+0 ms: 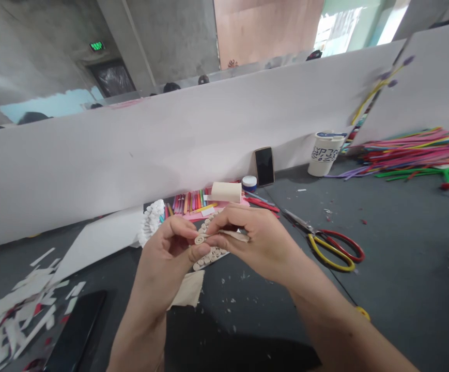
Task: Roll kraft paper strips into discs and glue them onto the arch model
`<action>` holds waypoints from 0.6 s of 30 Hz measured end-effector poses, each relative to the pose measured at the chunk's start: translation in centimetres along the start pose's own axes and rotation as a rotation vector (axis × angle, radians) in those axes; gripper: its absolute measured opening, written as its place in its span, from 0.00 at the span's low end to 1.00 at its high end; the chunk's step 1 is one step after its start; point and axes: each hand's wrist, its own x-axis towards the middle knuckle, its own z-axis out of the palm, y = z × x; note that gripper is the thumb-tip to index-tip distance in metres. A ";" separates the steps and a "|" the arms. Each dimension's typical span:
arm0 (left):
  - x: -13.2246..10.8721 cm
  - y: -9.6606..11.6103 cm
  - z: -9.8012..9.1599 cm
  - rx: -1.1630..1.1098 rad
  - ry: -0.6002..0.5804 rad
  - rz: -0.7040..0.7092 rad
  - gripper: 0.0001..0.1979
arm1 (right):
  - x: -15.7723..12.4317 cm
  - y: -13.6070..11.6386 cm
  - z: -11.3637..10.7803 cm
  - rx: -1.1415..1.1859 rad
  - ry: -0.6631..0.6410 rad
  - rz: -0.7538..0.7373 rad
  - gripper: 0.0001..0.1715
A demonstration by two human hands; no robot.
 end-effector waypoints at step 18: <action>-0.7 0.6 0.0 0.415 -0.030 0.126 0.12 | 0.2 0.1 0.3 -0.039 0.068 -0.014 0.04</action>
